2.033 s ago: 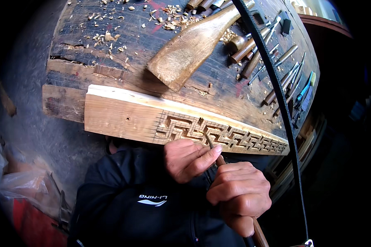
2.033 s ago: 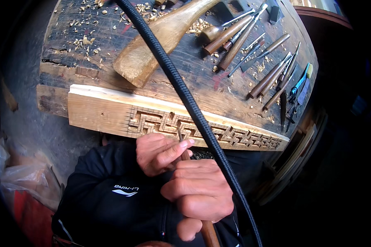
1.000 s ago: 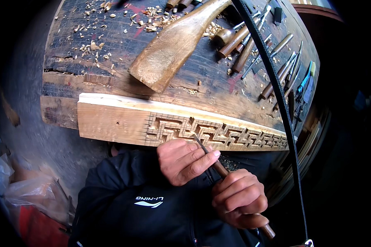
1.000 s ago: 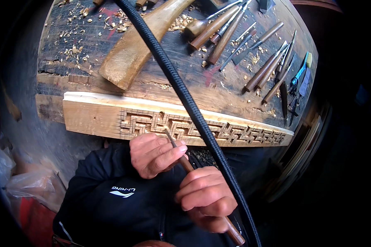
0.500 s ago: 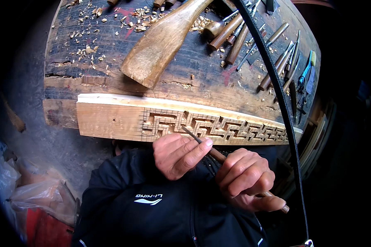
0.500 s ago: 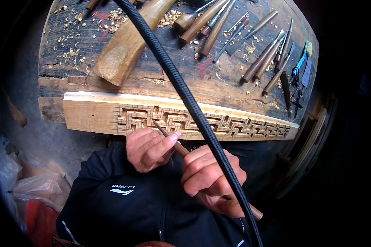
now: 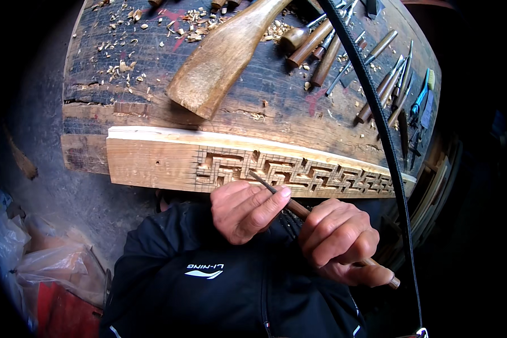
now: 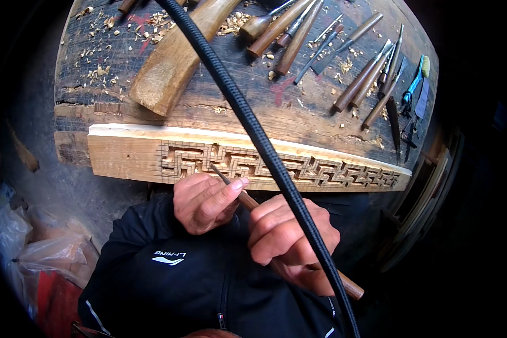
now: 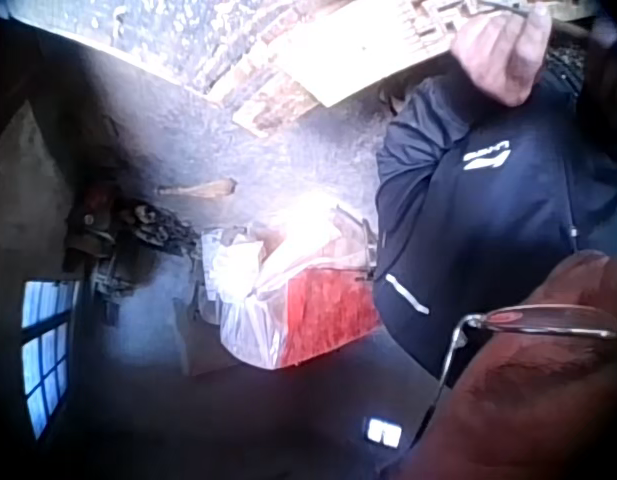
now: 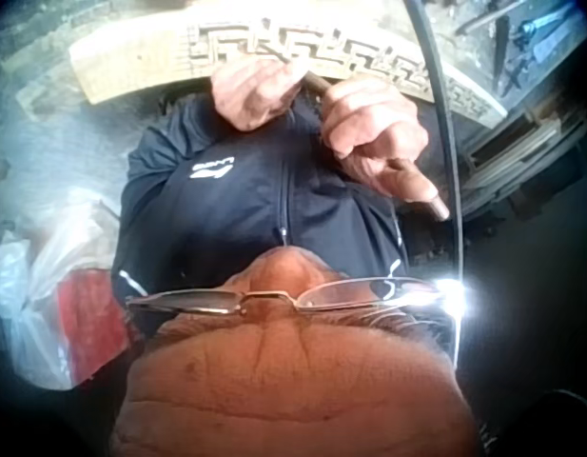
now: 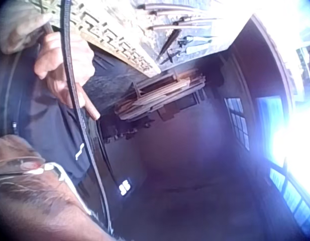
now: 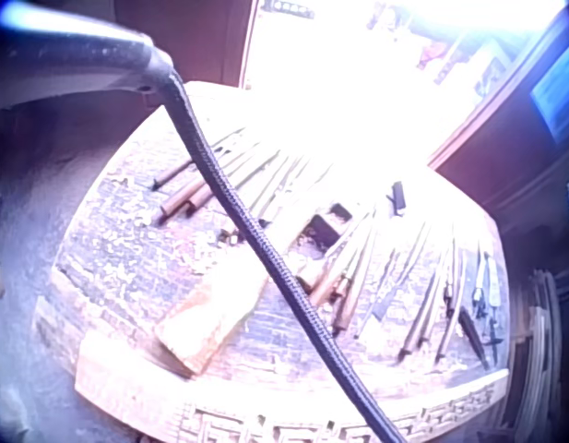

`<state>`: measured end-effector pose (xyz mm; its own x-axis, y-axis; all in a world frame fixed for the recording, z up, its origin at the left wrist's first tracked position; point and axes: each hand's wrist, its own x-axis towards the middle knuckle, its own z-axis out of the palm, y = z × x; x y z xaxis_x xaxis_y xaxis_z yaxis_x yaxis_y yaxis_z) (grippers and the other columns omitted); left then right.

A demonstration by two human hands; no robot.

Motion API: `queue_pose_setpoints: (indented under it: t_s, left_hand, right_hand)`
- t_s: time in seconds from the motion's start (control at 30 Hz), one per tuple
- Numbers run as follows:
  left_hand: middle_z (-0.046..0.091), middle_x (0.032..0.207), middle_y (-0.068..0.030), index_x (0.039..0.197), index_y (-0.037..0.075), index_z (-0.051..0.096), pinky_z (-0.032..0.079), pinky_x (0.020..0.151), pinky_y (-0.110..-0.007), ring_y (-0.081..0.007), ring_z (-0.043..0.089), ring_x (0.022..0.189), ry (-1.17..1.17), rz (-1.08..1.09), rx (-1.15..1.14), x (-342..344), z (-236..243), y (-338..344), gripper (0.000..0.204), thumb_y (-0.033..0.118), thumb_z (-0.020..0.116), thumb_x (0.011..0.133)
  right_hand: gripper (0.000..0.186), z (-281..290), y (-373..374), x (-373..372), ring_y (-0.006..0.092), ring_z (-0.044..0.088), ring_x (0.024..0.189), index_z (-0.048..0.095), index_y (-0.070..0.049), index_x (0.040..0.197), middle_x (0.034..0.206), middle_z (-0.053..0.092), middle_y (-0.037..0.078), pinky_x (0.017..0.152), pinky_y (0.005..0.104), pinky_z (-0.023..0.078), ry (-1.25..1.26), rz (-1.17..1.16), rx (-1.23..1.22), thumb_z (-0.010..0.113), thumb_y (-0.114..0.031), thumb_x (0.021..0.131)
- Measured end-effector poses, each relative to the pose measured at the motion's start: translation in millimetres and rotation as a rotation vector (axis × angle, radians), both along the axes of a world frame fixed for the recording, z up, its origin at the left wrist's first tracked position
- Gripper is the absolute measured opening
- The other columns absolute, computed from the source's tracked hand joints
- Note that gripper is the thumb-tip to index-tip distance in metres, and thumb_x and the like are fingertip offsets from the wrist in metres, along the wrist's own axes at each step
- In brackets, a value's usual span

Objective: The person carves a geometric fretwork pattern into a wooden board using a chisel and a mallet. They use various chisels to remove wood chips and refine the design while holding the board on a workbench.

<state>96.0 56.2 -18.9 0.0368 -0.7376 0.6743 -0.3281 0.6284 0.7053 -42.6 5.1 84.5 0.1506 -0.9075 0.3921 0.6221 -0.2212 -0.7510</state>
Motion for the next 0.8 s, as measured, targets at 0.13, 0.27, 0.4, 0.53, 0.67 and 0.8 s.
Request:
queue_pose_setpoints:
  t_s: [0.13,0.27,0.4,0.53,0.67,0.8]
  left_hand:
    - [0.077,0.083,-0.0137,0.13,-0.01,0.073,0.055,0.053,-0.031,-0.0208,0.074,0.065,0.018,0.046,0.0,-4,0,0,0.041,0.001,0.078,0.091]
    - [0.077,0.082,-0.0131,0.13,-0.01,0.073,0.055,0.053,-0.031,-0.021,0.074,0.065,0.033,0.035,0.001,-4,1,-1,0.041,-0.001,0.078,0.09]
    - [0.076,0.08,-0.0129,0.129,-0.012,0.072,0.056,0.053,-0.032,-0.0218,0.074,0.063,0.062,0.034,-0.003,-5,3,-3,0.04,-0.006,0.078,0.09]
    - [0.075,0.079,-0.0139,0.129,-0.014,0.071,0.057,0.053,-0.033,-0.0232,0.074,0.062,0.101,0.062,0.012,-5,0,-1,0.041,-0.01,0.079,0.089]
    - [0.079,0.089,-0.0173,0.131,-0.013,0.07,0.059,0.057,-0.033,-0.0244,0.077,0.069,0.065,0.019,0.044,0,0,4,0.042,-0.005,0.078,0.091]
    - [0.081,0.101,-0.0204,0.136,-0.01,0.069,0.059,0.06,-0.033,-0.0249,0.079,0.076,0.012,-0.057,0.028,4,2,0,0.045,0.002,0.077,0.094]
  right_hand:
    - [0.075,1,-1,0,0.0154,0.046,0.032,0.036,-0.013,0.066,0.053,0.059,0.01,0.032,0.0272,0.036,0.088,0.006,-0.005,0.045,-0.067,0.118]
    - [0.081,1,0,2,0.0193,0.047,0.035,0.037,-0.008,0.061,0.056,0.06,0.016,0.033,0.0307,0.033,0.005,-0.004,0.003,0.048,-0.064,0.119]
    - [0.079,0,-3,4,0.0179,0.045,0.035,0.039,-0.01,0.061,0.056,0.059,0.014,0.033,0.0305,0.033,0.056,0.014,-0.023,0.048,-0.061,0.12]
    - [0.075,-5,-9,9,0.0153,0.046,0.034,0.04,-0.012,0.064,0.056,0.06,0.011,0.033,0.0293,0.034,0.166,0.081,-0.073,0.045,-0.06,0.121]
    - [0.073,-4,-12,13,0.0144,0.046,0.033,0.04,-0.013,0.065,0.055,0.06,0.009,0.033,0.0283,0.034,0.207,0.098,-0.097,0.043,-0.059,0.122]
    - [0.076,10,-4,1,0.019,0.047,0.035,0.041,-0.009,0.061,0.06,0.063,0.017,0.034,0.0314,0.034,0.173,-0.001,-0.017,0.045,-0.055,0.122]
